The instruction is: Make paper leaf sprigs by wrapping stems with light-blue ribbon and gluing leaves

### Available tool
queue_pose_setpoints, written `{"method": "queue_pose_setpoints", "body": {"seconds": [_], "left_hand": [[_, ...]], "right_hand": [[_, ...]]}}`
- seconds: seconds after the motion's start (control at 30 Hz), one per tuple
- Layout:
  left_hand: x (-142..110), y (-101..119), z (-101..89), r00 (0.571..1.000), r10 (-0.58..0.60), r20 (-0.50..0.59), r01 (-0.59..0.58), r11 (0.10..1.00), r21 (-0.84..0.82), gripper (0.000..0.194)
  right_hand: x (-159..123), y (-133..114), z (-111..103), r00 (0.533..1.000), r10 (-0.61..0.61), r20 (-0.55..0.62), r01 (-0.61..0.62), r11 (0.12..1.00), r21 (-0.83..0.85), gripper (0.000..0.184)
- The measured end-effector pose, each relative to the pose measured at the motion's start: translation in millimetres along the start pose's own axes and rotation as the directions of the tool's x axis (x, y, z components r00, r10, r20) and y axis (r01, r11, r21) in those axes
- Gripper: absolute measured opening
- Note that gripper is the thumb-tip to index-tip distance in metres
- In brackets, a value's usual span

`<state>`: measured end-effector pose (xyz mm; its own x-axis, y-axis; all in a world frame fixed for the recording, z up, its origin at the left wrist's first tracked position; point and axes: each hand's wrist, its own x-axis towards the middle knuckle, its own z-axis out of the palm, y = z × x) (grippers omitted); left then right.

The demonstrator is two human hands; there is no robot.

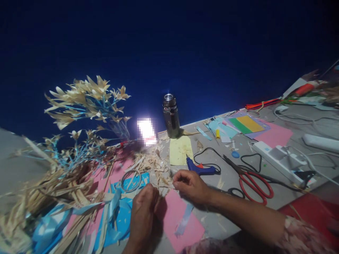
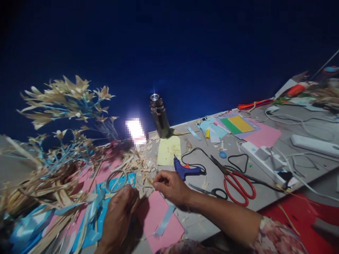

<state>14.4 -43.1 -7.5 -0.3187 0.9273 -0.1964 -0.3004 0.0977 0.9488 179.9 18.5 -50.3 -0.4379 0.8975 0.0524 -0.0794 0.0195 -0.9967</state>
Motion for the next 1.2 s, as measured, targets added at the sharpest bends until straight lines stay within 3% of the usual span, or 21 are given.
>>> {"method": "queue_pose_setpoints", "body": {"seconds": [0.13, 0.27, 0.33, 0.43, 0.53, 0.63, 0.87, 1.03, 1.2], "left_hand": [[6, 0, 2.0, 0.996, 0.083, 0.044, -0.086, 0.995, 0.053, 0.053], [11, -2, 0.1, 0.995, 0.073, 0.068, -0.083, 0.986, 0.148, 0.025], [13, -4, -0.8, 0.993, 0.077, 0.086, -0.093, 0.976, 0.196, 0.033], [14, -9, -3.4, 0.994, 0.101, 0.045, -0.11, 0.947, 0.303, 0.024], [14, -10, -6.1, 0.981, 0.194, 0.019, -0.187, 0.911, 0.369, 0.041], [12, -9, -4.6, 0.967, 0.247, 0.06, -0.252, 0.898, 0.361, 0.027], [8, -12, 7.2, 0.973, 0.216, 0.078, -0.23, 0.927, 0.297, 0.008], [6, -17, 6.6, 0.975, 0.206, 0.081, -0.221, 0.929, 0.298, 0.013], [5, -15, 3.8, 0.957, 0.284, 0.062, -0.289, 0.905, 0.313, 0.02]], "right_hand": [[-1, 1, 2, 0.999, -0.04, 0.006, 0.04, 0.998, -0.039, 0.011], [-1, 4, 3, 0.988, -0.154, -0.003, 0.149, 0.966, -0.213, 0.007], [-2, 5, 3, 0.975, -0.222, -0.015, 0.209, 0.936, -0.285, 0.008], [-2, 5, 3, 0.962, -0.27, -0.026, 0.248, 0.916, -0.315, 0.009], [-2, 4, 4, 0.95, -0.311, -0.018, 0.287, 0.896, -0.338, 0.01], [-3, 5, 4, 0.933, -0.361, 0.01, 0.338, 0.863, -0.376, 0.011], [-6, 13, 5, 0.898, -0.433, 0.075, 0.422, 0.801, -0.424, 0.013], [-7, 15, 5, 0.888, -0.441, 0.132, 0.448, 0.763, -0.466, 0.015], [-5, 14, 3, 0.831, -0.513, 0.215, 0.541, 0.655, -0.527, 0.017]]}}
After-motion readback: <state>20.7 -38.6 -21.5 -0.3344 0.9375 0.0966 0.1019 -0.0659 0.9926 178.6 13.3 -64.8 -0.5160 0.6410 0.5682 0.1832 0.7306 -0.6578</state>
